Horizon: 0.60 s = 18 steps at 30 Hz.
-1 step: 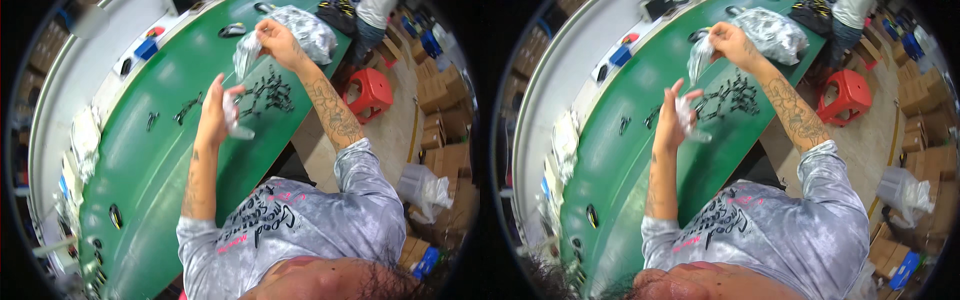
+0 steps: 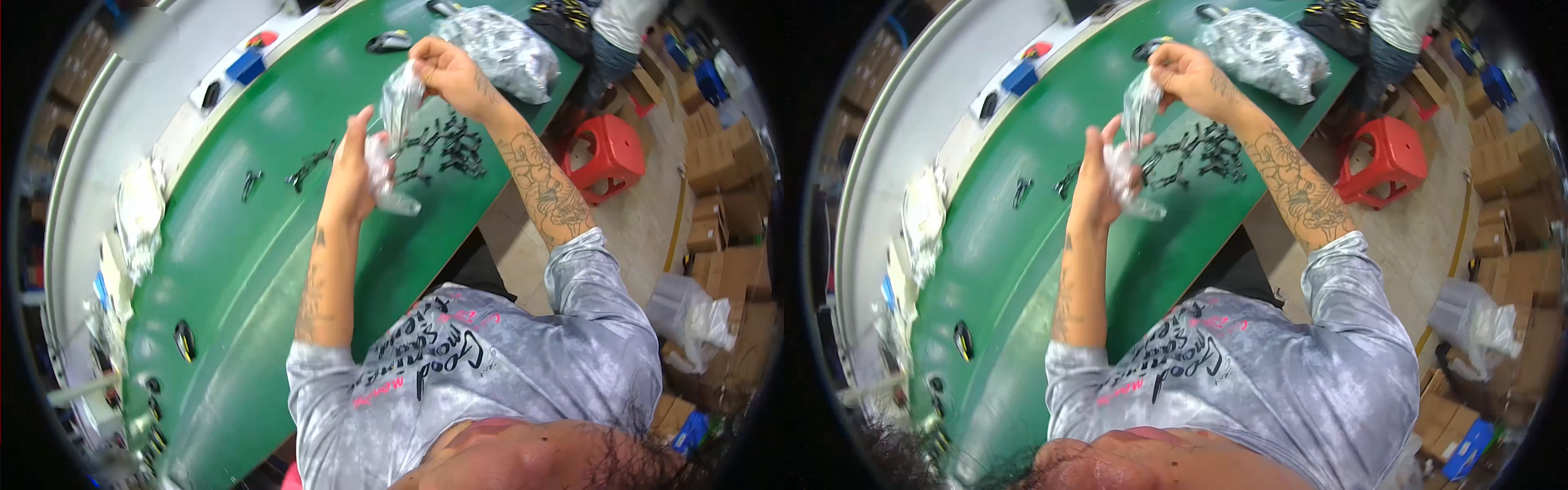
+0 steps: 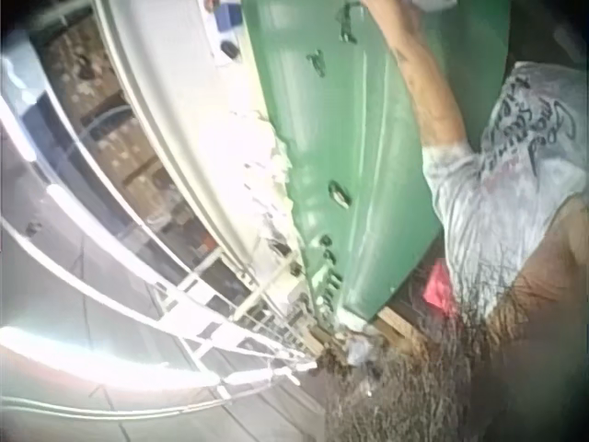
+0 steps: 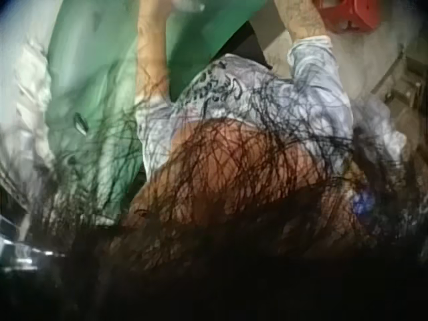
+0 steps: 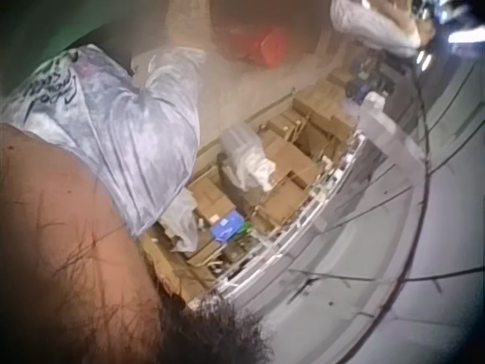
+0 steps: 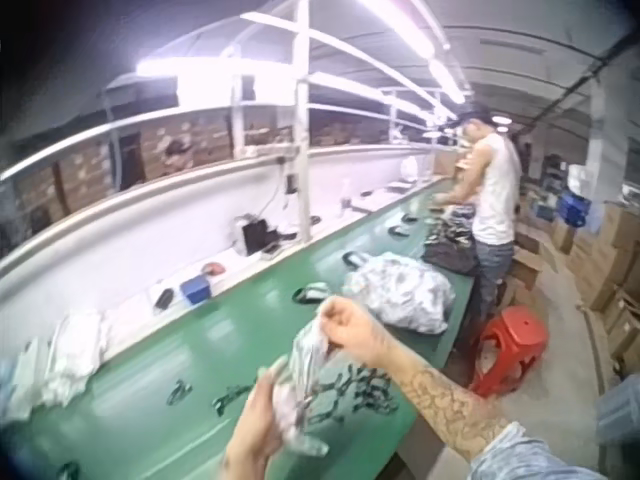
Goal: The person assembles plastic components by hand, then places the finished parts into individual plastic bags on an assembly line.
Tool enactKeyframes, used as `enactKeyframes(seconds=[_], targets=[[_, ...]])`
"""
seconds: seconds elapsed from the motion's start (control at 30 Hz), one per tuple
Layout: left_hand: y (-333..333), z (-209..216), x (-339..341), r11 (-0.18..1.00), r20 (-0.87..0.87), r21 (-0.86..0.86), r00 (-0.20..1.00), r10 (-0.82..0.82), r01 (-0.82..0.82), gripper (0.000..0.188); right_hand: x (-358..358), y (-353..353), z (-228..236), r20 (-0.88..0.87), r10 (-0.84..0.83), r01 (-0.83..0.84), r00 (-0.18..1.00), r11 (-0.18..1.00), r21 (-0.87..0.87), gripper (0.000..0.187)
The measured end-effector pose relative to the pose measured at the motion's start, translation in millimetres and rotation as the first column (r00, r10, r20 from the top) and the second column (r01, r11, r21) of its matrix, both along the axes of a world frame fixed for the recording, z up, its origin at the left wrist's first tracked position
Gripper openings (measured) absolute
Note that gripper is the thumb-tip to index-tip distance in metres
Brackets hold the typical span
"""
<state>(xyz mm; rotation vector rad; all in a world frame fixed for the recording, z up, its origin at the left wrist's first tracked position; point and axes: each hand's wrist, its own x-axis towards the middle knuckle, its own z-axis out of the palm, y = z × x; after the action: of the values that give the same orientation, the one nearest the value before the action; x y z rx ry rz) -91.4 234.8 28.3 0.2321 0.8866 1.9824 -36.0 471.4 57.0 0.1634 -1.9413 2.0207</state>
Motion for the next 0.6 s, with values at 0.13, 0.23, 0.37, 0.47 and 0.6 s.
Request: enactKeyframes(seconds=[0.13, 0.23, 0.37, 0.47, 0.6], targets=[[-10.6, -13.6, -11.0, 0.992, -0.218, 0.019, 0.968, 0.127, -0.126, 0.023, -15.8, -52.3, -9.1, 0.066, 0.194, -0.204, 0.979, 0.958, 0.202, 0.003], [-47.5, -34.3, -26.0, 0.966, -0.262, 0.019, 0.931, 0.253, -0.257, 0.013, -30.6, -71.2, -14.9, 0.008, 0.295, -0.293, 0.956, 0.953, -0.076, 0.003], [-80.4, -38.3, -23.8, 0.93, -0.281, 0.092, 0.886, 0.368, -0.357, 0.014, -51.6, -80.2, -36.0, -0.105, 0.128, -0.165, 0.986, 0.818, -0.552, 0.008], [-94.3, -35.9, -24.6, 0.823, -0.289, 0.043, 0.782, 0.553, -0.566, 0.018, -50.4, -78.0, -41.1, 0.026, 0.052, -0.039, 0.998, 0.93, -0.364, 0.015], [-98.4, -45.2, -25.6, 0.843, -0.315, 0.109, 0.787, 0.531, -0.526, 0.021, -16.2, -136.0, -43.2, 0.392, 0.161, -0.214, 0.906, 0.972, 0.094, 0.036]])
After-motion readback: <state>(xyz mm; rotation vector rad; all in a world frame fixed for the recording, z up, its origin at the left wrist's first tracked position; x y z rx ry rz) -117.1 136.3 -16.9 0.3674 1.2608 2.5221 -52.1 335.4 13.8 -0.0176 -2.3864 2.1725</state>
